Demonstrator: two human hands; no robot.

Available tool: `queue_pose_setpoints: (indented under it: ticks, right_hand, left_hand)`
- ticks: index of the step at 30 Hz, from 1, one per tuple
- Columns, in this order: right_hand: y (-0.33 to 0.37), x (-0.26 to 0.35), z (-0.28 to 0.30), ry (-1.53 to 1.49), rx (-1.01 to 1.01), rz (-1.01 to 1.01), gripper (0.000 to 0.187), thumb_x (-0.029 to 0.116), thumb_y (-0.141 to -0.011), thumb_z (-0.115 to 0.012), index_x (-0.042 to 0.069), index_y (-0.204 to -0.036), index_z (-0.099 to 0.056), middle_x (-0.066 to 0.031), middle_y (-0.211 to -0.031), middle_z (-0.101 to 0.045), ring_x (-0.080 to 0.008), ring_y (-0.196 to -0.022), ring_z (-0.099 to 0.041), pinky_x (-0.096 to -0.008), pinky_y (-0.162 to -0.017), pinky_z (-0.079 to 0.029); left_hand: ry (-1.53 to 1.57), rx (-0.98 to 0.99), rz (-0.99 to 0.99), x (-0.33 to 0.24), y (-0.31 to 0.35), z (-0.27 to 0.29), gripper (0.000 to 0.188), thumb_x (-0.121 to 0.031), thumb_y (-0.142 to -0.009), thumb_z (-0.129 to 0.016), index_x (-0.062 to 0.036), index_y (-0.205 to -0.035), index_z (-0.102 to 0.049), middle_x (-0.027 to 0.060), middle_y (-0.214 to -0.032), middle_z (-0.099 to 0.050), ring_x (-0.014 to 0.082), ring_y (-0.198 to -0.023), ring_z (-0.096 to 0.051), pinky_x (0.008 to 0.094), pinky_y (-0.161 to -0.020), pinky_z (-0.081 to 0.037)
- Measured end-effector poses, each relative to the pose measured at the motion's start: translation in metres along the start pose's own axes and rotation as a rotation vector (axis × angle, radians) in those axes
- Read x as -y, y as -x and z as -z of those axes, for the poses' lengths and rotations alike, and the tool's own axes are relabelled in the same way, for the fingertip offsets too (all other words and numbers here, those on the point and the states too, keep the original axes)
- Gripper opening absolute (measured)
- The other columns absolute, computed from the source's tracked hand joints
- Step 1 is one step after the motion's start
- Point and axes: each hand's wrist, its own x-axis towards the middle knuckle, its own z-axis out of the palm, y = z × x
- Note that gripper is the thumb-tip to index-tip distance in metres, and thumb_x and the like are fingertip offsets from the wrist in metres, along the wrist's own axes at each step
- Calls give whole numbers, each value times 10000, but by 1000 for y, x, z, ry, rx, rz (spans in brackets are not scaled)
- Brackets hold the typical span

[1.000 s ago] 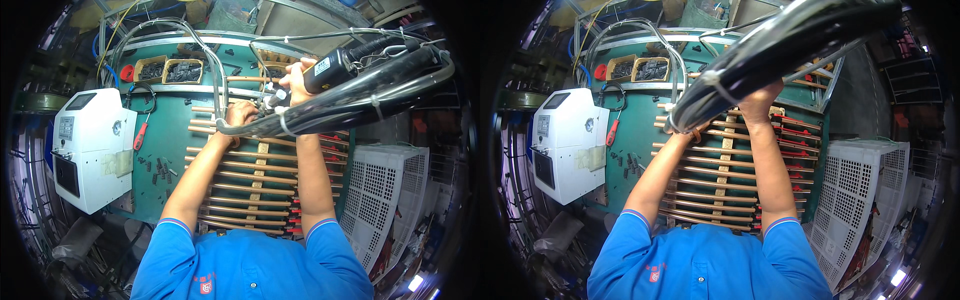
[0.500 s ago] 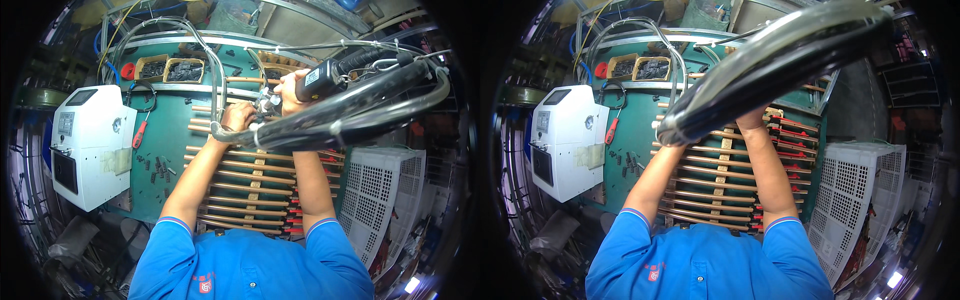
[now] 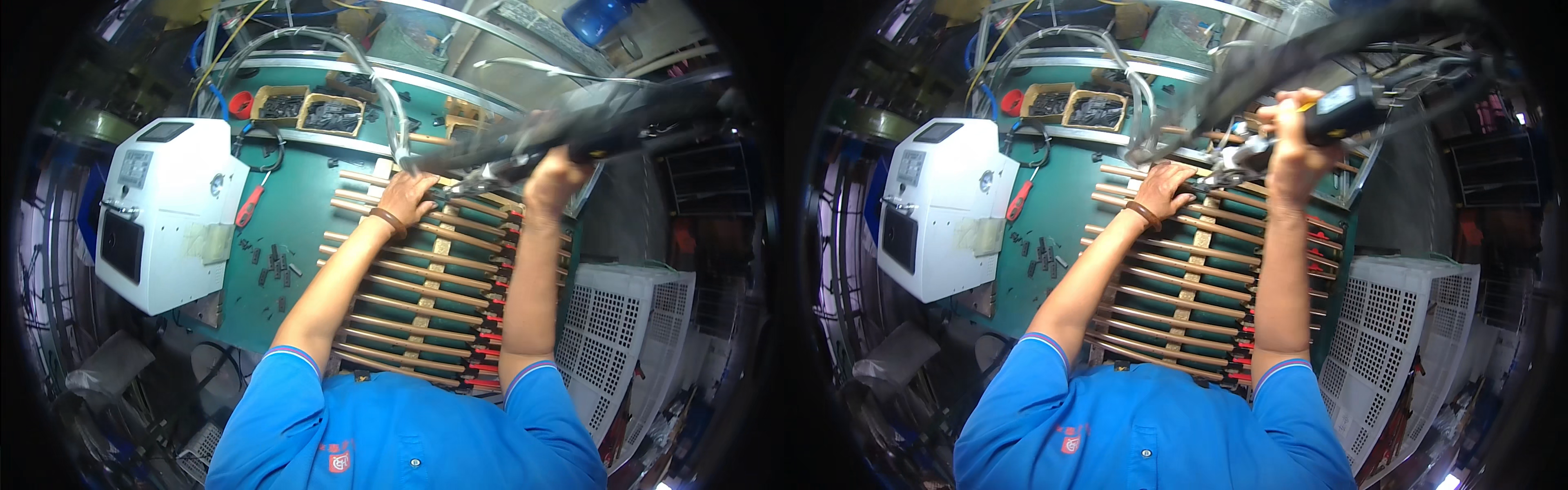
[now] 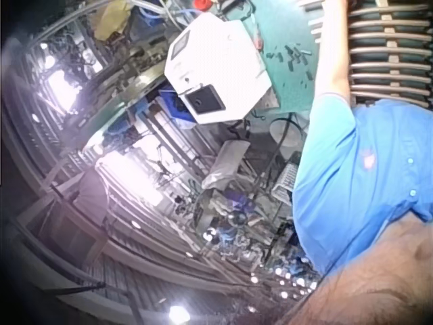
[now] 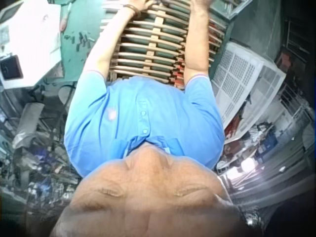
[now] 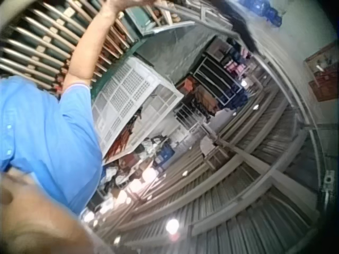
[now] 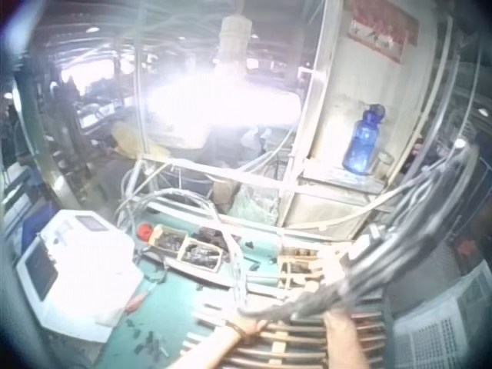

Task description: The person uses a handheld power tool to attach small black plastic pieces to the ends of bamboo poles arranged on a green workbench. They periodically retrieve more poles from a white crate and place them into the jig for processing.

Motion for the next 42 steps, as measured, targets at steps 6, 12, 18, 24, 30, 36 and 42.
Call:
queue_pose_setpoints:
  ticks: [6,12,18,24,30,36,42]
  right_hand:
    - [-8,68,0,207,0,38,268,14,-766,-631,-18,-1030,-593,-124,-897,-665,-178,-677,-643,-266,-594,-496]
    - [10,66,31,226,70,-45,244,38,-807,-635,-48,-1032,-598,-145,-890,-656,-192,-676,-612,-278,-609,-494]
    - [32,63,31,172,31,-38,88,11,-801,-640,-11,-872,-592,-87,-775,-606,-173,-643,-598,-280,-610,-490]
    - [44,69,22,139,60,-88,199,5,-808,-641,-24,-998,-588,-111,-835,-641,-123,-641,-594,-236,-609,-476]
    - [38,61,29,96,28,-73,269,-19,-755,-668,-39,-1009,-585,-112,-794,-650,-138,-586,-604,-257,-584,-483]
    - [27,47,33,115,69,-27,254,-20,-772,-635,-32,-1016,-564,-111,-762,-647,-131,-587,-607,-248,-572,-494]
    - [40,44,39,105,110,-67,265,-44,-769,-619,-27,-1027,-560,-68,-774,-638,-108,-610,-611,-230,-601,-505]
  left_hand:
    - [-21,-456,213,-39,91,78,207,-39,-729,-677,-66,-932,-647,95,-922,-633,292,-889,-599,364,-821,-458]
    - [-154,-622,1028,28,252,123,159,-112,-738,-734,-75,-854,-632,45,-807,-622,157,-639,-602,315,-601,-490]
    - [-320,-408,988,48,242,134,273,-249,-708,-773,-115,-904,-641,41,-871,-635,247,-794,-624,387,-671,-493]
    - [-505,-163,1037,76,224,127,184,-180,-755,-725,-107,-916,-673,80,-916,-656,269,-870,-634,398,-745,-502]
    - [424,-369,839,37,183,120,130,-85,-788,-694,-25,-875,-617,58,-830,-655,139,-742,-647,279,-628,-525]
    - [364,-47,295,-59,80,40,234,-98,-708,-764,-59,-895,-628,83,-832,-646,222,-722,-643,323,-653,-524]
    - [212,-94,254,-46,38,-21,215,-110,-711,-748,-94,-895,-638,81,-888,-639,302,-801,-630,391,-676,-500]
